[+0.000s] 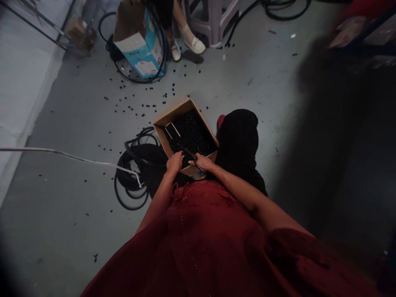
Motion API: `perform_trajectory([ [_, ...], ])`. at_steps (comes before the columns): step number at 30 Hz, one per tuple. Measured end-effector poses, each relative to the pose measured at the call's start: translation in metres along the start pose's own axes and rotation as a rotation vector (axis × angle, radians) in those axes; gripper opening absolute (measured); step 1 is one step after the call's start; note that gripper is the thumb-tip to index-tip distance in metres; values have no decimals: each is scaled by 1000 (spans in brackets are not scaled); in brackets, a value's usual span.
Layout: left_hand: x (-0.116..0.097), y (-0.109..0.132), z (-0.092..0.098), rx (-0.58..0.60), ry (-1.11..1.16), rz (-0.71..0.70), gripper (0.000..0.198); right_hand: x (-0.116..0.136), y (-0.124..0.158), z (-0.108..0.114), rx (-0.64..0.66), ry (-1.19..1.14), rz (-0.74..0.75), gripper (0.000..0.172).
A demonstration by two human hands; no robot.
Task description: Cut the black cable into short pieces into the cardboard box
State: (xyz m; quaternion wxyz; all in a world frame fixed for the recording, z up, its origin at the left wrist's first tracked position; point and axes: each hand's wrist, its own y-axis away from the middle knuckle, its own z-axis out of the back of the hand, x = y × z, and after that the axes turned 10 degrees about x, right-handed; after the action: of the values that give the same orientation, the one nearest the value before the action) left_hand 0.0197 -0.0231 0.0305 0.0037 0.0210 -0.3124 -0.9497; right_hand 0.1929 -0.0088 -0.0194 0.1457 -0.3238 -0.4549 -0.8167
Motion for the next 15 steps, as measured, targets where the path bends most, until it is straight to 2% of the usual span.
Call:
perform_trajectory([
  [7, -1, 0, 1, 13, -23, 10, 37, 2, 3, 3, 12, 77, -65, 42],
  [15, -1, 1, -3, 67, -66, 18, 36, 3, 7, 1, 14, 120, -125, 39],
])
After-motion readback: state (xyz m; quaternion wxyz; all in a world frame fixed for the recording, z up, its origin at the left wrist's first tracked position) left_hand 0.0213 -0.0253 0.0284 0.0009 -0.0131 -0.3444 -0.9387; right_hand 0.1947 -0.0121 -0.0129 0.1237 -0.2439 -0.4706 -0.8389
